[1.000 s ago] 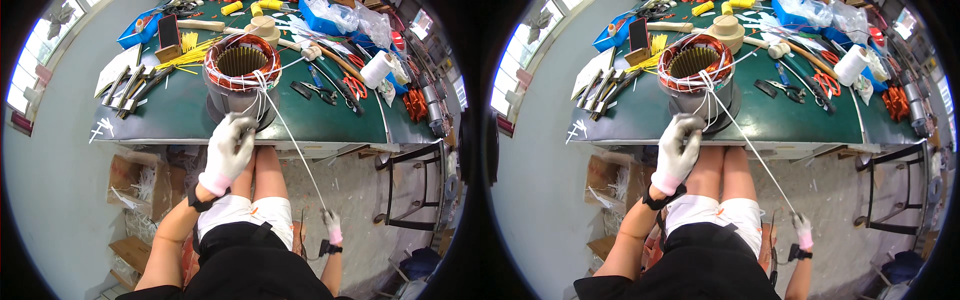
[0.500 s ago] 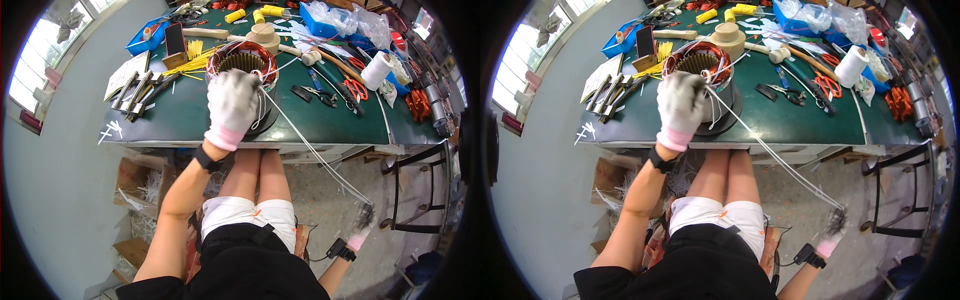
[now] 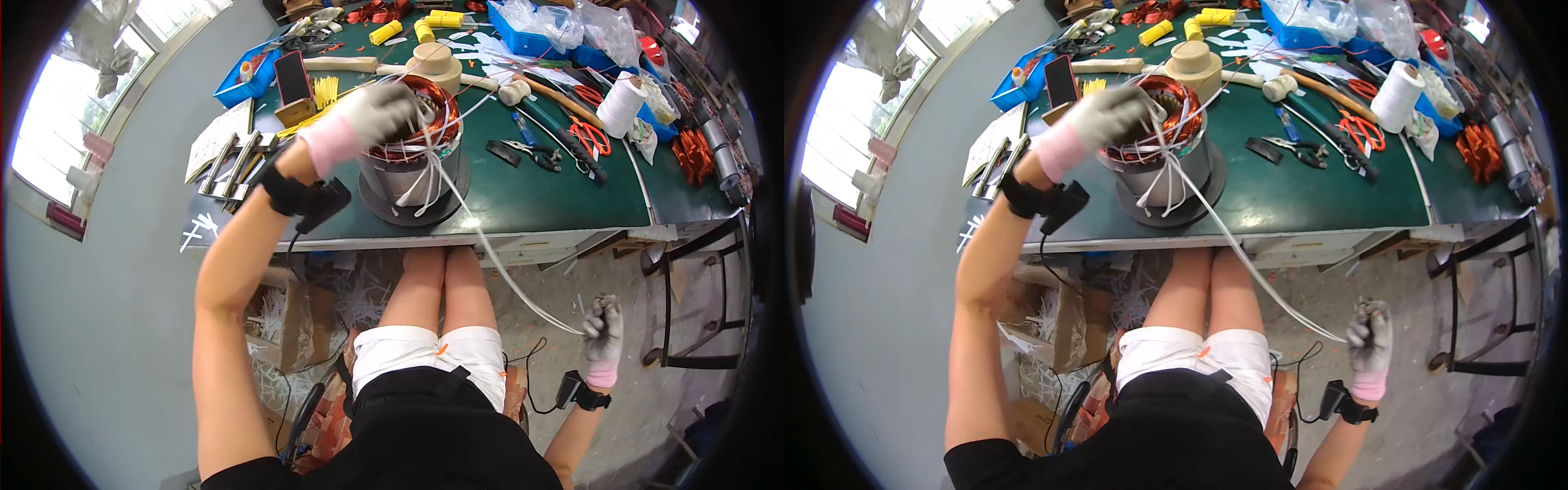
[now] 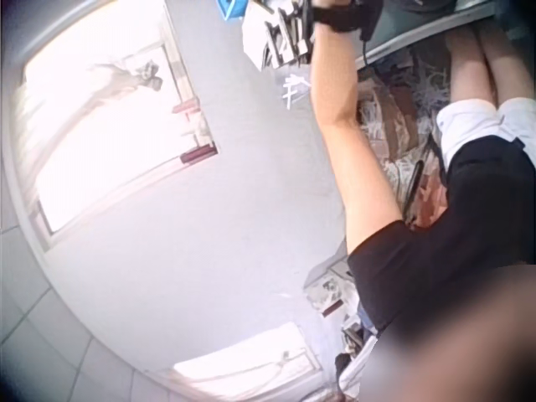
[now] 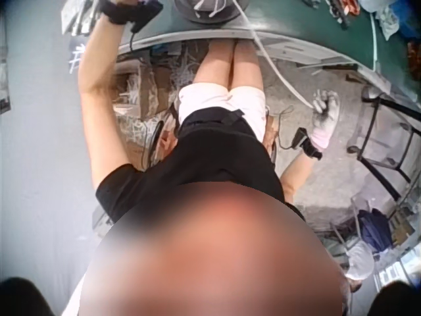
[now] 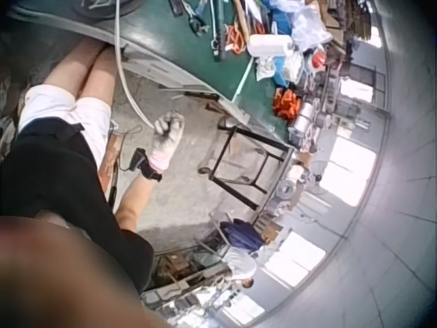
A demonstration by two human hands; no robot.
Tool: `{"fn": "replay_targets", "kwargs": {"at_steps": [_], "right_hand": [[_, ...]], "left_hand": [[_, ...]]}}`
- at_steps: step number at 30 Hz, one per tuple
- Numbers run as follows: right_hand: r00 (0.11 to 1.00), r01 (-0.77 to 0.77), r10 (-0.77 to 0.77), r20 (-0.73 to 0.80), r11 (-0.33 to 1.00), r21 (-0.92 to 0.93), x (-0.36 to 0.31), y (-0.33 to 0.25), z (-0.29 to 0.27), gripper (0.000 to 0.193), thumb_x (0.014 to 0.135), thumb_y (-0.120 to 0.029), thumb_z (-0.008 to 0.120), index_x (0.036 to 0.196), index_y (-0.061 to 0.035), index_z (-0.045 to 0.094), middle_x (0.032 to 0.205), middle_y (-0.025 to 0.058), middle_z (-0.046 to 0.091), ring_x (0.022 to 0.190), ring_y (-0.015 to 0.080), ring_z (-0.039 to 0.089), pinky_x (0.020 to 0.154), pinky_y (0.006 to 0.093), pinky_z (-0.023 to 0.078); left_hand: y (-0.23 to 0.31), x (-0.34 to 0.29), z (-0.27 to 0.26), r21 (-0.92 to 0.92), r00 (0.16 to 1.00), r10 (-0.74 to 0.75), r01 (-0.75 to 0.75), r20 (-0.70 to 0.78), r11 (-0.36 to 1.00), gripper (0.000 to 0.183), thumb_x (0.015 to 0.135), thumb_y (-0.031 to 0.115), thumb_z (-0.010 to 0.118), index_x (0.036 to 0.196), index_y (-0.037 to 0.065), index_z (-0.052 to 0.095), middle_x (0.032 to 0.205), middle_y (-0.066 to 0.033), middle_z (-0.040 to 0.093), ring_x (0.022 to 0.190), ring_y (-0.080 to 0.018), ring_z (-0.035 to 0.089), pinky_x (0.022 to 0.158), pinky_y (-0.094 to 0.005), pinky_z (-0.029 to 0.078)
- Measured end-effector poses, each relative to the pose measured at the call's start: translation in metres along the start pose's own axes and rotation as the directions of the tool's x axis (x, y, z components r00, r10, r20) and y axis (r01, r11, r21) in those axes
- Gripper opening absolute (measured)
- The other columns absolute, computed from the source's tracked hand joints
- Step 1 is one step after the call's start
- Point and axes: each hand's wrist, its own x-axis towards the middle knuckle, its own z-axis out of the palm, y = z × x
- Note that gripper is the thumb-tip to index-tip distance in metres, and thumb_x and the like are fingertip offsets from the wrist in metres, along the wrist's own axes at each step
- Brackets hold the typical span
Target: Winding and securing copper wire coils on a motor stator using string.
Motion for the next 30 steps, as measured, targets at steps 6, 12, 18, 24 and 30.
{"fn": "replay_targets", "kwargs": {"at_steps": [6,12,18,24,30], "right_hand": [[0.996,-0.043,0.024,0.087,0.976,0.214,0.009,0.035,0.021,0.009,0.094,-0.016,0.057,0.100,-0.0107,0.054,0.068,-0.0042,0.038,0.054,0.0039,0.032,0.047,0.0192,0.027],[0.919,0.089,0.022,-0.395,0.961,0.261,-0.060,0.038,-0.167,0.008,0.092,-0.011,0.057,0.099,-0.0063,0.056,0.061,-0.0062,0.030,0.046,0.0033,0.025,0.041,0.0171,0.024],[0.713,0.221,-0.053,-0.699,0.963,0.153,-0.094,0.036,-0.183,0.007,0.093,-0.010,0.057,0.098,-0.0060,0.056,0.064,-0.0042,0.041,0.046,0.0034,0.029,0.043,0.0174,0.029],[0.588,-0.400,-0.462,-0.664,0.548,-0.735,-0.191,0.087,-0.315,0.050,0.077,0.005,0.060,0.126,0.0038,0.049,0.098,0.0085,0.060,0.082,0.0151,0.059,0.076,0.0281,0.051],[0.254,-0.429,-0.426,-0.869,0.755,-0.496,-0.311,0.093,-0.374,0.027,0.084,-0.008,0.057,0.111,-0.0050,0.055,0.086,0.0049,0.053,0.076,0.0134,0.052,0.069,0.0284,0.042]], "left_hand": [[0.023,-0.020,-0.042,-0.536,0.956,0.051,-0.206,-0.289,0.819,0.022,0.098,0.021,0.045,0.102,0.001,0.055,0.098,-0.0069,0.059,0.096,-0.0151,0.058,0.089,-0.0309,0.048],[0.022,-0.057,-0.020,-0.195,0.940,0.237,-0.287,-0.247,0.938,0.027,0.096,0.016,0.047,0.116,-0.001,0.049,0.102,-0.0089,0.057,0.097,-0.0157,0.054,0.087,-0.0282,0.043],[0.009,-0.073,0.035,0.079,0.858,0.231,-0.220,-0.459,0.972,0.012,0.085,0.004,0.055,0.096,0.001,0.057,0.092,-0.0105,0.060,0.086,-0.0207,0.058,0.080,-0.0322,0.045],[0.007,-0.078,0.072,0.335,0.813,0.314,-0.156,-0.491,0.929,0.014,0.075,0.005,0.063,0.089,0.006,0.060,0.094,-0.0104,0.059,0.088,-0.0311,0.057,0.077,-0.0388,0.045],[0.008,-0.070,0.080,0.274,0.802,0.305,-0.184,-0.513,0.944,0.014,0.075,0.003,0.063,0.088,0.005,0.060,0.090,-0.0106,0.059,0.083,-0.0312,0.057,0.074,-0.0389,0.046]]}}
